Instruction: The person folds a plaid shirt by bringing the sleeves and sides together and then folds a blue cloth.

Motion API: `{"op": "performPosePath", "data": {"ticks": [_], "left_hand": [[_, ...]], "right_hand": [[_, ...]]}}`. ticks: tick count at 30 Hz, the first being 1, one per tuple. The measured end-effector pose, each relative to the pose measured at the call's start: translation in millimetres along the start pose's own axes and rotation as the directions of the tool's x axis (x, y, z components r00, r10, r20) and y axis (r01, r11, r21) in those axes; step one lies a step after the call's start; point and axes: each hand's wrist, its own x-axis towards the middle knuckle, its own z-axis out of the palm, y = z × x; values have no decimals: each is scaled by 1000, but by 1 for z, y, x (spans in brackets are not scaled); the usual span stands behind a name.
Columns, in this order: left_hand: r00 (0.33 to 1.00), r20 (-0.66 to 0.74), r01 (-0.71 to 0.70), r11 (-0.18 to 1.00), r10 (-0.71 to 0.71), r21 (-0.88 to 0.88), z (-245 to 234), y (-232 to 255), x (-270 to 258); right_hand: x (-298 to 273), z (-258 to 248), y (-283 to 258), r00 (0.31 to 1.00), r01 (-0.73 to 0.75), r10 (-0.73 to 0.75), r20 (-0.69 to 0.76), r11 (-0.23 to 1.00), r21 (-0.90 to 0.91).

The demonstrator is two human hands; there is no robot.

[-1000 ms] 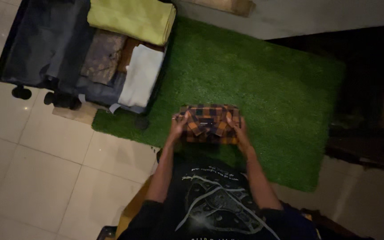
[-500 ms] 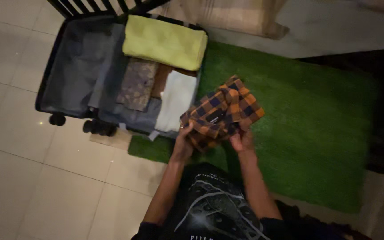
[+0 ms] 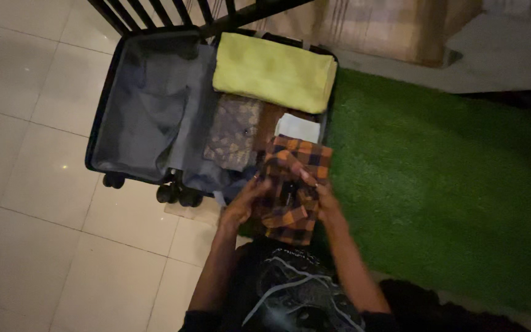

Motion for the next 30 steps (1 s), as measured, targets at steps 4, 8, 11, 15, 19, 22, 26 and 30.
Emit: {"op": "performPosePath", "data": {"ticks": [4, 8, 11, 15, 19, 22, 26, 30], "left_hand": [[999, -31, -10, 976, 17, 219, -10, 33, -15], [988, -151, 2, 959, 43, 285, -30, 50, -20], [970, -242, 38, 976, 16, 215, -42, 63, -22], [963, -256, -9, 955, 88, 296, -52, 76, -14], [954, -260, -48, 930, 151, 363, -66, 88, 3], [943, -236, -135, 917, 235, 376, -80, 98, 18], [882, -329, -113, 828, 338, 549, -91, 117, 42], [844, -247, -259, 765, 476, 589, -99, 127, 58]], "right_hand": [[7, 43, 13, 999, 11, -10, -43, 1000, 28], [21, 46, 43, 999, 16, -18, -41, 999, -50], [33, 57, 53, 999, 28, -31, -14, 983, -180], [40, 88, 50, 990, 135, -140, 6, 940, -313], [59, 111, 45, 987, 116, -149, -64, 924, -365], [81, 122, 49, 970, 179, -232, -64, 874, -452], [114, 136, 49, 978, 174, -205, -46, 912, -371], [143, 146, 49, 951, 249, -305, -43, 842, -478]]}}
